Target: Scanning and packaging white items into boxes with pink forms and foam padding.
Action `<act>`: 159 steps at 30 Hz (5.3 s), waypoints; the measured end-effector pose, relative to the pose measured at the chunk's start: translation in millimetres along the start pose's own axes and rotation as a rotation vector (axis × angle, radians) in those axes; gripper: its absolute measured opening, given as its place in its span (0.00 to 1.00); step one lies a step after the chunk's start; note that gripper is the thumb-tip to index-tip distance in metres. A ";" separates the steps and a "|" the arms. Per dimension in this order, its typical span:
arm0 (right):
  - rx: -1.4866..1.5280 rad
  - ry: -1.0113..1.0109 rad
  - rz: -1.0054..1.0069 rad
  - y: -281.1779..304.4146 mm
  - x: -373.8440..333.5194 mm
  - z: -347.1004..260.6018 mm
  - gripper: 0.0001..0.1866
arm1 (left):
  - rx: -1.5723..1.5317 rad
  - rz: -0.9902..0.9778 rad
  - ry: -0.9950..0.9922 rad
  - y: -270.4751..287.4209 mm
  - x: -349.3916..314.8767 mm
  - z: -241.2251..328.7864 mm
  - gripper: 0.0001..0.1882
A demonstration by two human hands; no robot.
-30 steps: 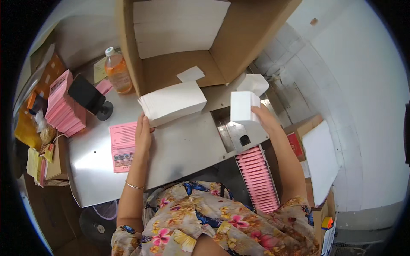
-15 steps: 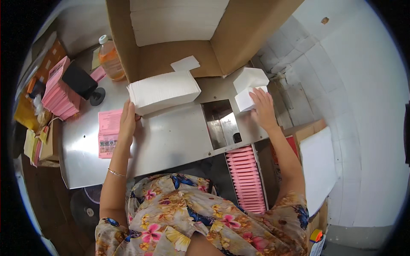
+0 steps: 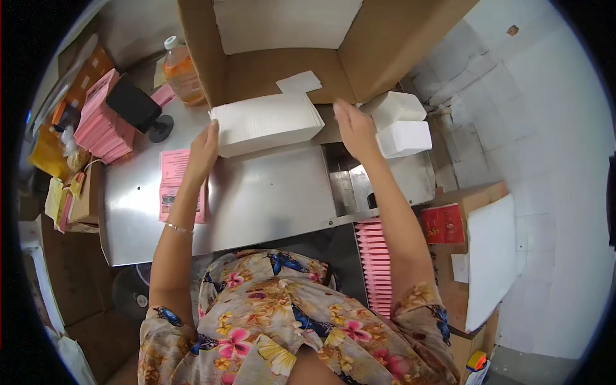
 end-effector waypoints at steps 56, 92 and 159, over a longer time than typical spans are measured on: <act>-0.809 0.368 -0.010 173.6 -120.7 26.5 0.44 | -0.212 -0.544 -0.555 -325.3 -149.0 54.4 0.47; -0.711 0.217 0.072 105.7 -178.1 31.7 0.38 | 0.908 -0.143 -0.471 119.5 -84.9 -43.9 0.22; -0.858 0.434 -0.237 -103.9 -117.7 -62.6 0.19 | 0.571 -0.456 -0.836 -108.0 -148.9 14.4 0.43</act>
Point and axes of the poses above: each hand's wrist, its own x-axis towards the middle knuckle, its own y-axis out of the back of the hand, z = x × y, the point moved 4 cm from there along x, towards the middle knuckle, and after that the axes turned 11 degrees about -x, right-handed, at the moved point
